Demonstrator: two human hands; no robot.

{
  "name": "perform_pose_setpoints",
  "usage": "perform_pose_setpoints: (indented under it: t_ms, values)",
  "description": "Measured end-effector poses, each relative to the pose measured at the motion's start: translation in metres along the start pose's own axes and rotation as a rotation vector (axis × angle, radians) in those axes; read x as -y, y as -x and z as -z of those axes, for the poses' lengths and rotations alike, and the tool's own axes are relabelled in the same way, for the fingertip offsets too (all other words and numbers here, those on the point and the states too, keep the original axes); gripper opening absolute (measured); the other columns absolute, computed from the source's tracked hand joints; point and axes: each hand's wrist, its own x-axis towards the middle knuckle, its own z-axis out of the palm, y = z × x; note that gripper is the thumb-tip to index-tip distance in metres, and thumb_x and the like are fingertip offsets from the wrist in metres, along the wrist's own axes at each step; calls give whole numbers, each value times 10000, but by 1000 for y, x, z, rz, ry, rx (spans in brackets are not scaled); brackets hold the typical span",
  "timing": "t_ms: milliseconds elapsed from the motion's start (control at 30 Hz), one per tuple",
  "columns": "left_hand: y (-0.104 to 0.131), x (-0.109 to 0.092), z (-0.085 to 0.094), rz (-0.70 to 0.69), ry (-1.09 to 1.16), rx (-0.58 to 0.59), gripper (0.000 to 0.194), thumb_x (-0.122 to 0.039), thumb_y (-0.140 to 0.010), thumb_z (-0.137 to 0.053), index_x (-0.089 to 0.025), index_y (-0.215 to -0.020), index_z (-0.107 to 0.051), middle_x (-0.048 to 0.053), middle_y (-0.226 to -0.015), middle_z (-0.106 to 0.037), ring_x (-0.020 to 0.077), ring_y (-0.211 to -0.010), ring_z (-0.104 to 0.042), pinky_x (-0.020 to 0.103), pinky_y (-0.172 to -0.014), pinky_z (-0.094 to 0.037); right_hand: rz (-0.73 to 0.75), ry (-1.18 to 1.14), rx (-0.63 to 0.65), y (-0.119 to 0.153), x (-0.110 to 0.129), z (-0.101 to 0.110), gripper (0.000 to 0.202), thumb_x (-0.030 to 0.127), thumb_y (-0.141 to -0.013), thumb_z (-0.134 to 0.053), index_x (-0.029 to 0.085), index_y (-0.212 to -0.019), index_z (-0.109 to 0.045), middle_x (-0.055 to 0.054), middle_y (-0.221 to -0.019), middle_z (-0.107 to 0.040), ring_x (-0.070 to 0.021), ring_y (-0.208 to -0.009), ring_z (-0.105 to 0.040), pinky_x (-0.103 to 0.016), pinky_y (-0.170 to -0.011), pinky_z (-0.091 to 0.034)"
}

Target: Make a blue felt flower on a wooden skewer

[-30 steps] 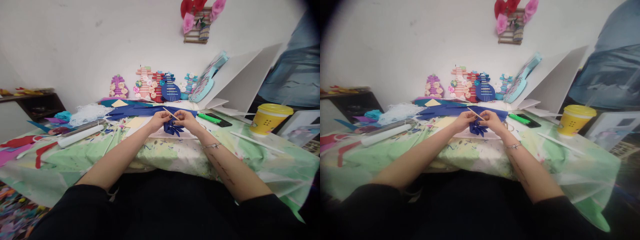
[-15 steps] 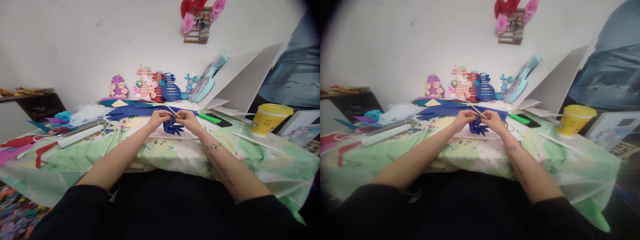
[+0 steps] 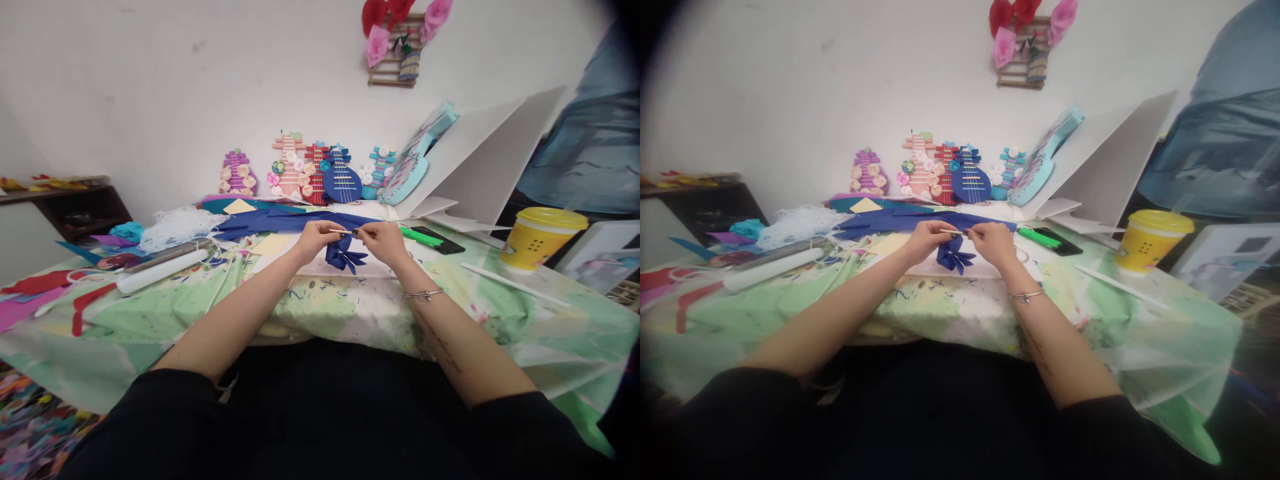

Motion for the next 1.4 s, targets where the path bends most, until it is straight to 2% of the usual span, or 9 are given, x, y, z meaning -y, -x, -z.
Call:
perform_pose_setpoints:
  t_ms: [200, 433, 700, 833, 1033, 1200, 1400]
  values:
    - [1, -2, 0, 6, 15, 18, 337, -234, -496, -843, -113, -791, -733, 60, -720, -709, 130, -628, -620, 276, -631, -475, 33, 97, -32, 0, -2, -1, 315, 391, -858, -541, 212, -696, -744, -49, -643, -684, -165, -582, -519, -298, -553, -255]
    - [2, -9, -3, 64, 95, -13, 266, -333, -570, -809, -122, -692, -702, 60, -675, -684, 100, -550, -548, 245, -534, -423, 51, 113, -11, 1, -1, -3, 309, 383, -876, -537, 210, -720, -741, -62, -716, -705, -184, -642, -556, -306, -577, -267]
    - [2, -6, -3, 69, 53, -28, 217, -274, -583, -792, -129, -666, -653, 21, -616, -633, 91, -533, -536, 243, -542, -409, 101, 101, -27, 2, 0, -4, 267, 358, -880, -546, 213, -789, -751, -69, -804, -731, -200, -721, -599, -310, -610, -308]
    - [2, -5, -1, 41, -9, -36, 212, -273, -592, -789, -129, -691, -668, 27, -648, -650, 98, -568, -565, 246, -557, -422, 90, 55, -9, 2, -1, -4, 238, 348, -870, -565, 209, -805, -746, -71, -824, -729, -203, -732, -599, -313, -632, -333]
    - [2, -6, -1, -72, -95, -59, 223, -253, -567, -799, -120, -727, -720, 54, -682, -697, 115, -598, -593, 278, -610, -472, 108, -20, 33, -1, -3, -6, 190, 281, -863, -550, 194, -840, -718, -77, -857, -710, -206, -774, -594, -313, -694, -373]
    - [3, -9, -3, -85, -91, -64, 265, -234, -535, -811, -105, -748, -722, 64, -705, -711, 135, -621, -628, 299, -649, -507, 141, 23, 52, -1, -2, -7, 220, 276, -895, -520, 181, -815, -702, -79, -847, -682, -203, -805, -578, -320, -736, -336]
    - [4, -9, -4, -87, -81, -16, 330, -218, -525, -816, -106, -816, -706, 51, -716, -709, 138, -656, -653, 268, -646, -514, 127, 81, 60, -2, -1, -7, 315, 310, -922, -481, 169, -721, -678, -64, -766, -644, -192, -786, -558, -321, -719, -286]
